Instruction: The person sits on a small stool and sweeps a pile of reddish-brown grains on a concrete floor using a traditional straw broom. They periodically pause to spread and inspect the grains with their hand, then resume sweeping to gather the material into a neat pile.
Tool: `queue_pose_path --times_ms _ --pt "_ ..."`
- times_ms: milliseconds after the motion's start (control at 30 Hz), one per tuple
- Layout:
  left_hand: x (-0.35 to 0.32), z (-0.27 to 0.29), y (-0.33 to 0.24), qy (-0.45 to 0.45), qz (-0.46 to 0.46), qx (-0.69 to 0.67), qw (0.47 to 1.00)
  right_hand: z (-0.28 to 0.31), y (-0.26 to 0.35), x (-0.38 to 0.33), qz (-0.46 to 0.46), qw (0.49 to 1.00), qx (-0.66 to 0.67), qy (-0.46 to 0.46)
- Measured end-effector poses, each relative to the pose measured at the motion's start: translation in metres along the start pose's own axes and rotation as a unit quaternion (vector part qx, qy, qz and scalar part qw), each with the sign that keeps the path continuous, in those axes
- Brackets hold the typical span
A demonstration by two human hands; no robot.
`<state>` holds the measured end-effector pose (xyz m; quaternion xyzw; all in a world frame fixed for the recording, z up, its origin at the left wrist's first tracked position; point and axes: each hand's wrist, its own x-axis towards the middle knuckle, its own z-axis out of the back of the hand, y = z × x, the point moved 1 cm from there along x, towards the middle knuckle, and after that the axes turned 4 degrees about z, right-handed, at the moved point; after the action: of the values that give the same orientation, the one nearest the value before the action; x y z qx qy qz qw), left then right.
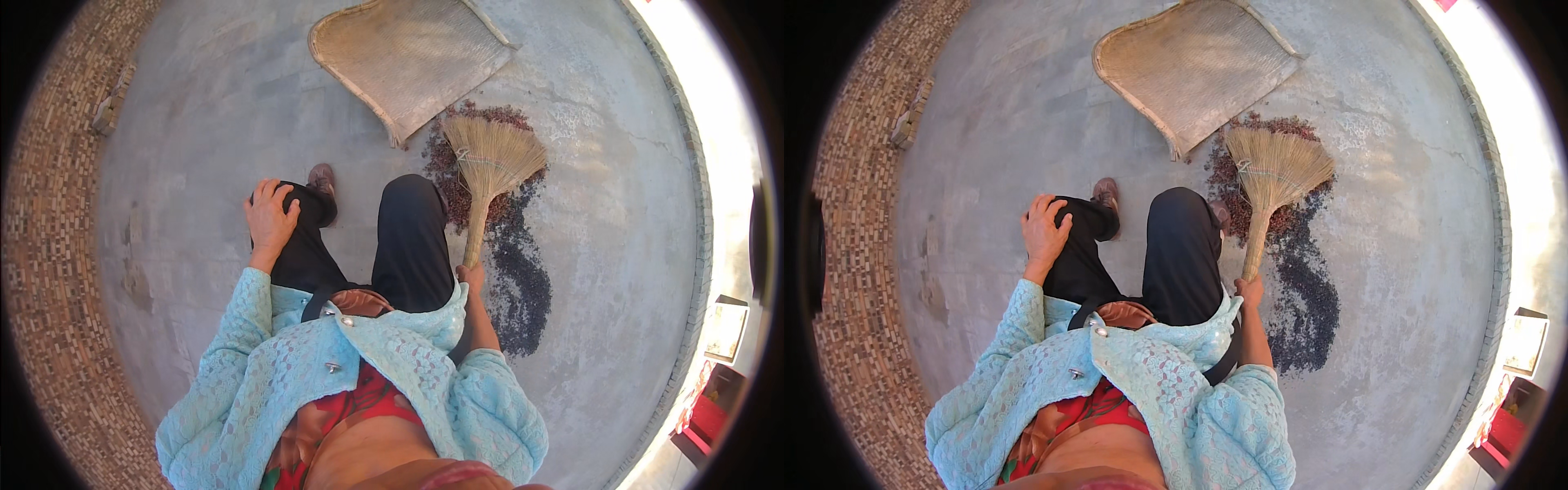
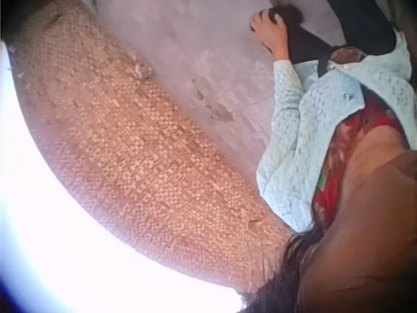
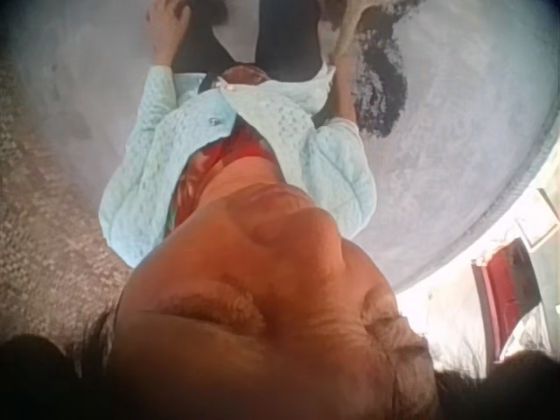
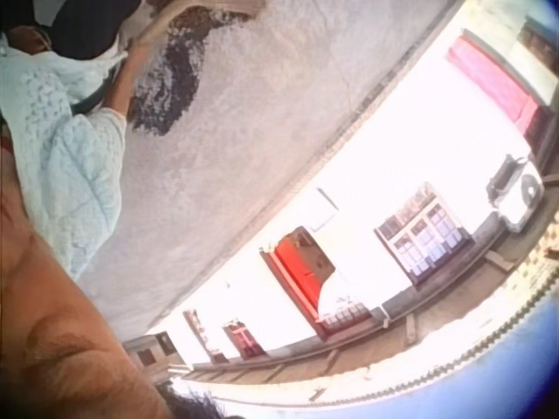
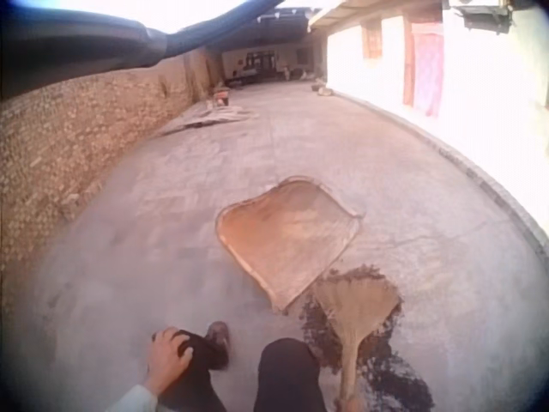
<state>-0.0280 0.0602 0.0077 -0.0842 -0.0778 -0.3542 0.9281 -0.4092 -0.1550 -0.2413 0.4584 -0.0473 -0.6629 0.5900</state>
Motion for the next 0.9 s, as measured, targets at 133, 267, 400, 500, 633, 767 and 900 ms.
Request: queue_pose_path --times_ms 133,267,400,500,633,767,900 --pt "0.001 0.002 -0.001 -0.004 0.007 -0.003 1.000 0.012 -0.014 -0.009 0.082 0.994 0.048 -0.053" --pt "0.000 -0.003 -0.007 0.000 0.007 -0.013 1.000 0.025 -0.040 -0.017 0.130 0.985 0.005 -0.109" --pt "0.001 -0.002 -0.007 -0.009 0.003 -0.016 1.000 0.034 -0.021 -0.001 0.005 1.000 -0.006 0.002" --pt "-0.002 -0.001 -0.001 -0.014 0.003 -0.014 1.000 0.033 -0.021 -0.010 -0.001 0.998 0.052 -0.028" --pt "-0.004 0.004 0.009 -0.006 0.017 -0.003 1.000 0.030 0.012 -0.050 0.049 0.993 0.082 -0.066" --pt "0.006 -0.009 -0.021 -0.007 0.001 -0.051 0.999 0.025 -0.077 0.011 0.127 0.986 -0.001 -0.107" --pt "-0.002 -0.001 0.004 -0.007 0.008 -0.017 1.000 0.008 -0.030 -0.007 0.038 0.999 0.003 -0.003"
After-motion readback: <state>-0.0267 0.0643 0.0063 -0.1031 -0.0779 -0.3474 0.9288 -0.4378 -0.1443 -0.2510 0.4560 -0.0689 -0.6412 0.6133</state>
